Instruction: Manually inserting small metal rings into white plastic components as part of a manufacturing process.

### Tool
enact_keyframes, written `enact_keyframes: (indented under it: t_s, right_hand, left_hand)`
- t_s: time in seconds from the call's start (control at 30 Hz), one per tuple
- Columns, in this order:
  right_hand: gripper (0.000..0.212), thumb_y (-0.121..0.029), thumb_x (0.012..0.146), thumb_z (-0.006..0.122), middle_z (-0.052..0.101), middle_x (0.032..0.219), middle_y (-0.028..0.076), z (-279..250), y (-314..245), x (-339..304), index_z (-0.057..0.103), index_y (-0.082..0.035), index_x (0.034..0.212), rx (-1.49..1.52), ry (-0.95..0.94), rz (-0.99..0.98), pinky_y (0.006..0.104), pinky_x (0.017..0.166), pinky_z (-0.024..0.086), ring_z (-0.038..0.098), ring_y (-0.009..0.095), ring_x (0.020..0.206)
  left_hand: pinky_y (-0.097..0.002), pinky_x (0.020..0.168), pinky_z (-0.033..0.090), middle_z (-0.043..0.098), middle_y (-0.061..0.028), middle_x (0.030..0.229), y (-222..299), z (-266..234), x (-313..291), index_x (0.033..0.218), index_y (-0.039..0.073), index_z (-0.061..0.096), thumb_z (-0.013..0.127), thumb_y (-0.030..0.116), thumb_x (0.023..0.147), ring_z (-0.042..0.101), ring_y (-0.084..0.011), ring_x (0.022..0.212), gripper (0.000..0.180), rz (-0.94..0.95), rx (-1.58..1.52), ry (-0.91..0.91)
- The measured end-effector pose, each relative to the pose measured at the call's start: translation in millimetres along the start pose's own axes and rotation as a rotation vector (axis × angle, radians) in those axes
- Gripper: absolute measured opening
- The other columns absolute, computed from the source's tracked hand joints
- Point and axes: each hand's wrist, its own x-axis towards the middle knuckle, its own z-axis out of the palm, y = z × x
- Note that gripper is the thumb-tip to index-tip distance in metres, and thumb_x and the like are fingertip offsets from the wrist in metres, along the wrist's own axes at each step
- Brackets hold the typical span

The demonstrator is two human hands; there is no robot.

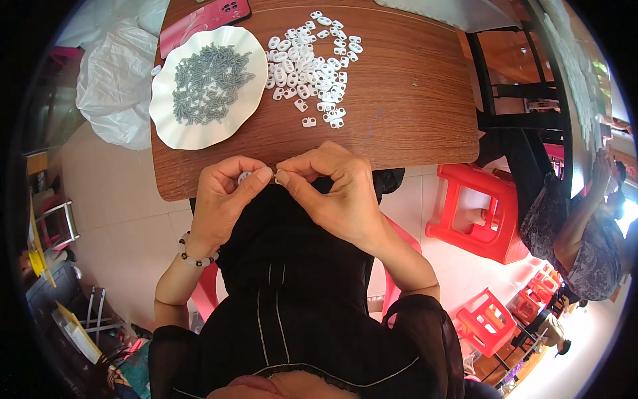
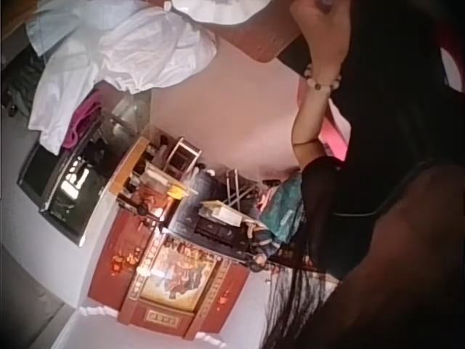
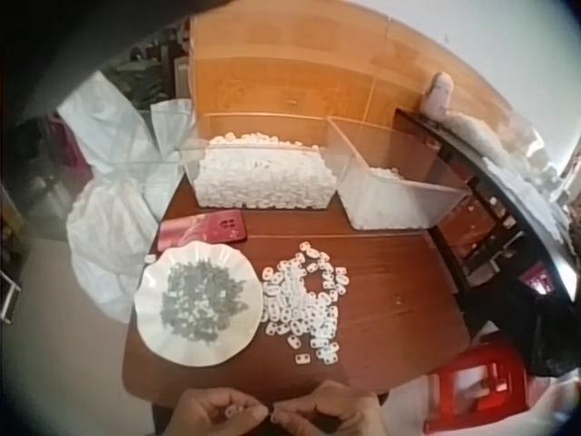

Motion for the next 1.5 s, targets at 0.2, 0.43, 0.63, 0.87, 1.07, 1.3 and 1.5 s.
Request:
enact_keyframes:
  t_s: [0.2,0.43,0.63,0.87,1.07,1.3,1.5]
  right_hand:
    - [0.008,-0.002,0.077,0.073,0.069,0.074,0.006,-0.1,1.0,-0.1,0.073,-0.002,0.085,-0.011,0.006,-0.024,0.0271,0.059,0.045,0.058,0.014,0.064]
    - [0.010,-0.002,0.079,0.074,0.066,0.075,0.005,-0.3,-1.8,-2.1,0.073,-0.002,0.089,-0.031,-0.037,0.000,0.0241,0.066,0.044,0.057,0.010,0.069]
    - [0.010,0.000,0.082,0.071,0.067,0.076,0.005,2.7,2.8,-8.6,0.072,0.001,0.092,0.125,-0.005,0.068,0.0233,0.069,0.043,0.058,0.010,0.073]
    - [0.010,0.001,0.083,0.070,0.067,0.077,0.005,3.9,5.7,-10.6,0.071,0.002,0.092,0.140,0.013,0.033,0.0232,0.070,0.043,0.057,0.010,0.074]
    - [0.010,0.002,0.082,0.070,0.067,0.077,0.005,5.7,7.7,-12.3,0.071,0.002,0.092,0.137,0.018,0.031,0.0230,0.069,0.043,0.056,0.010,0.073]
    - [0.010,0.001,0.083,0.070,0.067,0.079,0.007,2.8,7.1,-11.3,0.071,0.003,0.093,0.135,0.022,0.035,0.0225,0.070,0.046,0.060,0.011,0.074]
    - [0.009,0.001,0.085,0.068,0.066,0.081,0.008,1.1,9.3,-9.4,0.070,0.004,0.094,0.163,0.047,0.070,0.0226,0.071,0.049,0.062,0.012,0.076]
  left_hand:
    - [-0.0178,0.051,0.030,0.058,0.0071,0.069,1.0,1.3,0.0,0.087,0.000,0.069,0.068,0.016,0.090,0.040,0.0009,0.060,0.016,0.036,0.067,0.004]
    - [-0.0183,0.049,0.029,0.057,0.0072,0.065,0.7,1.2,0.4,0.086,0.001,0.069,0.068,0.016,0.089,0.039,0.0010,0.057,0.015,0.073,0.108,0.012]
    - [-0.0182,0.050,0.028,0.056,0.0074,0.065,3.5,4.6,-0.5,0.085,0.001,0.069,0.068,0.015,0.089,0.038,0.0010,0.058,0.015,0.065,0.083,0.001]
    - [-0.0179,0.050,0.028,0.053,0.0080,0.065,3.4,7.4,-3.1,0.086,0.001,0.068,0.068,0.016,0.090,0.038,0.0008,0.059,0.015,0.054,0.019,0.020]
    - [-0.0180,0.050,0.028,0.053,0.0081,0.065,0.9,6.8,-4.2,0.086,0.000,0.068,0.067,0.015,0.090,0.038,0.0010,0.059,0.016,0.058,0.013,0.007]
    - [-0.0163,0.050,0.030,0.057,0.0059,0.068,12.0,6.8,-5.3,0.093,0.000,0.070,0.064,0.019,0.093,0.041,0.0014,0.060,0.020,-0.057,-0.036,0.004]
    - [-0.0158,0.051,0.032,0.057,0.0033,0.071,10.9,4.3,-1.7,0.098,-0.001,0.069,0.059,0.026,0.096,0.043,0.0003,0.060,0.029,-0.131,-0.235,-0.088]
